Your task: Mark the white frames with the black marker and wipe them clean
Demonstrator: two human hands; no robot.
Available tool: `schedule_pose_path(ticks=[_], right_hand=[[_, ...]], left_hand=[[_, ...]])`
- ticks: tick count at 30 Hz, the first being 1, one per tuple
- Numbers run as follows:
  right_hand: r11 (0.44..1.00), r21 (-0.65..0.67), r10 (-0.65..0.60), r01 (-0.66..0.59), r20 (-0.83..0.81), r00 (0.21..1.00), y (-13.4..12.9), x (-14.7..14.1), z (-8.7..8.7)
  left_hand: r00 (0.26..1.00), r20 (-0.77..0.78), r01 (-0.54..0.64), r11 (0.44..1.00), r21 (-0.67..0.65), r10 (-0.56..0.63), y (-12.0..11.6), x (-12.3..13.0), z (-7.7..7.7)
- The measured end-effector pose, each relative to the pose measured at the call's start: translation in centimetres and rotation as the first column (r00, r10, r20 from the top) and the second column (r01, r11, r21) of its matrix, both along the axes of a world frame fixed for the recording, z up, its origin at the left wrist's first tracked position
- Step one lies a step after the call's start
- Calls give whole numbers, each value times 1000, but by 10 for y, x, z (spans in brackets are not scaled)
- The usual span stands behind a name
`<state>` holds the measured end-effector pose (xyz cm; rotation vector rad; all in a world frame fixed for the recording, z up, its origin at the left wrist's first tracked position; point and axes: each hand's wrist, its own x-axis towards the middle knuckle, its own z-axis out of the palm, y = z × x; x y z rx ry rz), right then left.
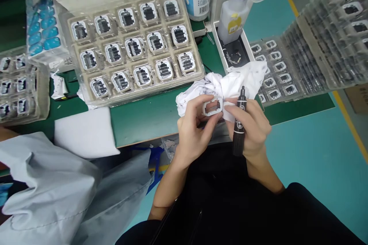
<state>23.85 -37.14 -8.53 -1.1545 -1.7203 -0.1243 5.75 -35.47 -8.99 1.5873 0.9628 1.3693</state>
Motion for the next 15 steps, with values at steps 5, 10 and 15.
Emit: schedule_pose_path(ticks=[5, 10, 15], right_hand=[[999, -26, -29, 23, -278, 960, -3, -15, -7], [996, -90, -76, 27, -605, 793, 1, -36, -5], [998, -38, -68, 58, -693, 717, 14, -29, -22]], left_hand=[[991, 127, -38, 998, -41, 43, -2, 8, -2], [973, 224, -27, 991, -134, 57, -9, 16, 0], [971, 225, -51, 986, -157, 86, -7, 13, 1]])
